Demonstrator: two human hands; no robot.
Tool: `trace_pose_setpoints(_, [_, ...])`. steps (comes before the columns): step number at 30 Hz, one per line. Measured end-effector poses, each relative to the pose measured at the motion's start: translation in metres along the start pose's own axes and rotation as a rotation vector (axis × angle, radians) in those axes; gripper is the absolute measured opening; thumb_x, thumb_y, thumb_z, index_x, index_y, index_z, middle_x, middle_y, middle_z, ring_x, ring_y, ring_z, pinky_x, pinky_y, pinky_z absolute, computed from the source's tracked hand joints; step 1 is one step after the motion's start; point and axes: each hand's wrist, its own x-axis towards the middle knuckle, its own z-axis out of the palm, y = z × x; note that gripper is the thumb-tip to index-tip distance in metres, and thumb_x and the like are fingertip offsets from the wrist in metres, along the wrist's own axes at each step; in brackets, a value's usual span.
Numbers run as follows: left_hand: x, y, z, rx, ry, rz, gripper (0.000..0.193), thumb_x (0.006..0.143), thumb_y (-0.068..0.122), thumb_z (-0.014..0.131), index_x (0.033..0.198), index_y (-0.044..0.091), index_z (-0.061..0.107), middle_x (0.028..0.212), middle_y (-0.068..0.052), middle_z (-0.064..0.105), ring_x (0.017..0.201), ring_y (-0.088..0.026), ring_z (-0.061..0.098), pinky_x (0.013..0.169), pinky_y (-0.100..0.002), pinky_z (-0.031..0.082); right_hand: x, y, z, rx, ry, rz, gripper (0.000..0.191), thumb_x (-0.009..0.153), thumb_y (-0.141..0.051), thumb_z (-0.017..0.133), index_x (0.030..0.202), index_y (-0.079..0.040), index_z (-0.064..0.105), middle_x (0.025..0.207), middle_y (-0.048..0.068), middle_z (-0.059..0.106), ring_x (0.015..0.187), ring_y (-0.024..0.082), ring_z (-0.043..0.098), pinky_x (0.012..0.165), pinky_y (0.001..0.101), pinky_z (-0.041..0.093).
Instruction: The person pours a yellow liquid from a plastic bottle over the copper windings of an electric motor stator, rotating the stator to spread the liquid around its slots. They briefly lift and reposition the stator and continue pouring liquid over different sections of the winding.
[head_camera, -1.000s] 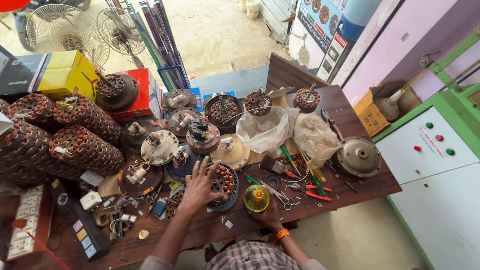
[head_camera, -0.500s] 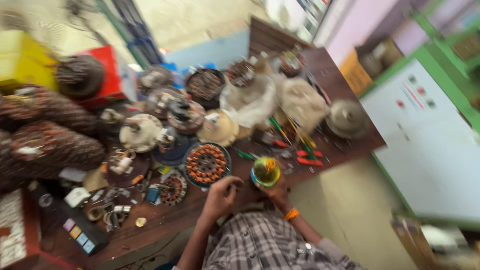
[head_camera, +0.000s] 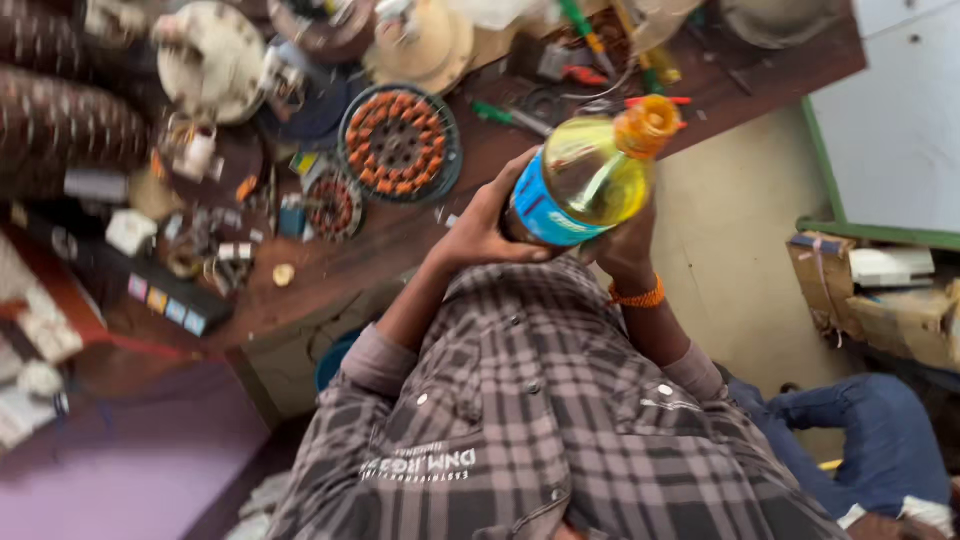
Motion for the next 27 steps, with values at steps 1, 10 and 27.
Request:
trace_pose_setpoints(1, [-0.004, -0.002, 0.001, 0.030, 0.020, 0.032, 0.117, 0.075, 0.034, 0.097, 0.164, 0.004, 0.029, 0.161, -0.015, 0.048, 0.153, -0.026, 0.047, 0.130, -0.041, 0.037, -0.002, -0.001, 0.007, 0.071, -0.013, 0.010, 0.112, 0.066, -0.047, 0.096, 0.155, -0.004, 0.043, 0.143, 0.006, 0.059, 0.132, 0.017, 0.061, 0.116, 0.0362, 0.052])
trace_pose_setpoints(10, [-0.024, 0.031, -0.002, 0.239, 0.141, 0.154, 0.107, 0.077, 0.027, 0.096, 0.161, 0.011, 0.033, 0.156, -0.014, 0.052, 0.147, -0.031, 0.052, 0.124, -0.044, 0.043, -0.003, -0.002, 0.063, -0.066, 0.092, -0.041, 0.113, 0.080, -0.061, 0.084, 0.162, -0.001, 0.033, 0.159, 0.013, 0.050, 0.146, 0.023, 0.053, 0.124, 0.0394, 0.046])
trace_pose_setpoints(27, [-0.067, -0.046, -0.021, 0.120, 0.979, 0.317, 0.013, 0.112, 0.032, 0.056, 0.119, 0.022, 0.056, 0.147, -0.010, 0.047, 0.135, -0.022, 0.047, 0.117, -0.033, 0.044, 0.055, 0.003, 0.022, 0.254, -0.155, 0.124, 0.085, 0.087, -0.029, 0.093, 0.151, 0.000, 0.047, 0.131, 0.013, 0.063, 0.121, 0.027, 0.065, 0.109, 0.0421, 0.055])
